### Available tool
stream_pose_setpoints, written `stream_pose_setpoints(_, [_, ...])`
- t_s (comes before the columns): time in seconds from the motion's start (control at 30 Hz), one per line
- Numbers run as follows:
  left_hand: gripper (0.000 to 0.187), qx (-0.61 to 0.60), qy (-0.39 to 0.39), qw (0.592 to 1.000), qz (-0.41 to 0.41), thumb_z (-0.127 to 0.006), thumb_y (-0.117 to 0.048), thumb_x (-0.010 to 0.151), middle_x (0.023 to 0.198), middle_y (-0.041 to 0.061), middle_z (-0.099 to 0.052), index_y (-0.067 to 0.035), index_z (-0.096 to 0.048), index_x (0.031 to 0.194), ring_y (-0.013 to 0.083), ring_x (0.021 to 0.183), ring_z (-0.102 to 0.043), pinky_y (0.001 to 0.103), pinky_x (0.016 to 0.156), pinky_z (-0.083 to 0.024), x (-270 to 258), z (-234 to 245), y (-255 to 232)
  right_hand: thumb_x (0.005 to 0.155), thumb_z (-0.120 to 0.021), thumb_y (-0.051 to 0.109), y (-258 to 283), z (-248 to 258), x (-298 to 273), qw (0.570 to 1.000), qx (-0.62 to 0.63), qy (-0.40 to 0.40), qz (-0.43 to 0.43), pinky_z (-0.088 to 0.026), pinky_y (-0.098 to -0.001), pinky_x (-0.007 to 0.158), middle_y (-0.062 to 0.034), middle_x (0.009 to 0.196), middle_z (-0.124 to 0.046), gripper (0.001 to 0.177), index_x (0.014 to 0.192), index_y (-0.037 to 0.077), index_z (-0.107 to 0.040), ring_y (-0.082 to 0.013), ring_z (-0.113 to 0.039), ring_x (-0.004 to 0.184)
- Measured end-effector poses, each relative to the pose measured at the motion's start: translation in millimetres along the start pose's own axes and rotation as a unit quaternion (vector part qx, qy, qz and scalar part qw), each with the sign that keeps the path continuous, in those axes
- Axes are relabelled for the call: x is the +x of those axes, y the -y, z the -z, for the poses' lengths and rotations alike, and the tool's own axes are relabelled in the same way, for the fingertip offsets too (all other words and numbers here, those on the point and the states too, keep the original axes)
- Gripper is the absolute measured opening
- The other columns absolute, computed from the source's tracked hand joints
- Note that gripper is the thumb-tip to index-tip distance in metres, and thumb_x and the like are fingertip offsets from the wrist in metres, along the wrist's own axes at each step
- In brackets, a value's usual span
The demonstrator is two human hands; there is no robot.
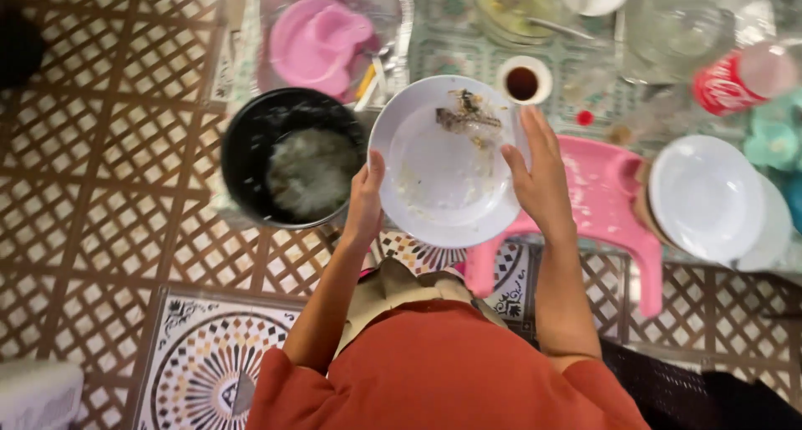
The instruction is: The person clears a cluttered dining table by scraping leftover food from plates and a pink tray into a black pot. They stack the cleaned plates and bowls, place cutlery into a tray, and pour remaining liquid from a glass bowl into the pot before setting the glassware aside.
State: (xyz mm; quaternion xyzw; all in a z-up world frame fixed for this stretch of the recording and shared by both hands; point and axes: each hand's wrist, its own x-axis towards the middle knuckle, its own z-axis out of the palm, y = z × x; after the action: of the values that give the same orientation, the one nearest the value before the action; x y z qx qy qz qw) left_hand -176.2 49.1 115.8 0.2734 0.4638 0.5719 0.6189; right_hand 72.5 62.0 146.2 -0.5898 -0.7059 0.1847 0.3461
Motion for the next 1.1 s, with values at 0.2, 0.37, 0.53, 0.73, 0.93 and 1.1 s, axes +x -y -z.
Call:
stream_pose_setpoints(0.2, [0.051,0.038,-0.053,0.995,-0.071,-0.057,-0.055,0.102,0.105,0.001,-0.071,-0.010,-0.075,0.119,0.0112,0.102,-0.061,0.037,0.094,-0.057,-1.3,76.2,-37.0,0.108,-0.044,0.048,92.0,-110.8,47.8,0.972,0.028,0.111,0.205,-0.018,-0.0512,0.125,-0.0225,0.166,-0.030,0.069,0.162,0.007,-0.032,-0.0397,-0.022,0.154])
stream_pose_setpoints(0.37, [0.054,0.095,-0.095,0.985,-0.111,-0.052,-0.057,0.104,0.103,0.004,-0.073,-0.010,-0.073,0.121,0.0134,0.101,-0.064,0.038,0.095,-0.055,15.5,139.7,-64.3,0.094,-0.031,0.076,153.6,-206.9,24.0,0.926,0.178,0.284,0.175,-0.017,-0.0530,0.126,-0.0228,0.169,-0.016,0.097,0.164,0.010,-0.021,-0.0417,-0.016,0.155])
stream_pose_setpoints(0.53, [0.048,0.120,-0.144,0.976,-0.112,-0.049,-0.052,0.107,0.102,0.003,-0.068,-0.010,-0.071,0.117,0.0144,0.099,-0.057,0.034,0.095,-0.051,18.1,172.6,-91.8,0.088,-0.035,0.081,174.6,-247.9,6.6,0.911,0.163,0.320,0.201,-0.016,-0.0541,0.126,-0.0306,0.167,-0.014,0.111,0.163,0.001,-0.015,-0.0452,-0.016,0.154])
stream_pose_setpoints(0.73, [0.069,0.165,-0.169,0.968,-0.086,-0.035,-0.065,0.104,0.123,0.012,-0.068,-0.010,-0.065,0.132,0.0229,0.118,-0.061,0.045,0.109,-0.045,11.7,201.7,-113.3,0.087,-0.038,0.078,161.3,-239.6,-4.1,0.895,0.015,0.277,0.350,-0.019,-0.0430,0.127,-0.0179,0.165,-0.031,0.105,0.160,0.002,-0.030,-0.0322,-0.029,0.154])
stream_pose_setpoints(0.93, [0.051,0.151,-0.180,0.963,-0.129,-0.046,-0.060,0.103,0.095,-0.002,-0.063,-0.017,-0.071,0.117,0.0125,0.091,-0.058,0.031,0.090,-0.054,3.9,210.9,-143.9,0.093,-0.041,0.069,110.7,-245.5,31.6,0.872,-0.113,0.160,0.449,-0.013,-0.0445,0.128,-0.0128,0.159,-0.047,0.086,0.153,0.008,-0.048,-0.0253,-0.040,0.150])
stream_pose_setpoints(1.1, [0.045,0.211,-0.185,0.951,-0.131,-0.047,-0.056,0.105,0.086,-0.002,-0.059,-0.018,-0.071,0.115,0.0109,0.082,-0.058,0.029,0.081,-0.056,1.5,215.9,-137.1,0.102,-0.039,0.062,113.6,-257.4,43.4,0.895,-0.149,0.136,0.397,-0.006,-0.0471,0.128,-0.0184,0.165,-0.037,0.082,0.156,0.001,-0.045,-0.0300,-0.028,0.155])
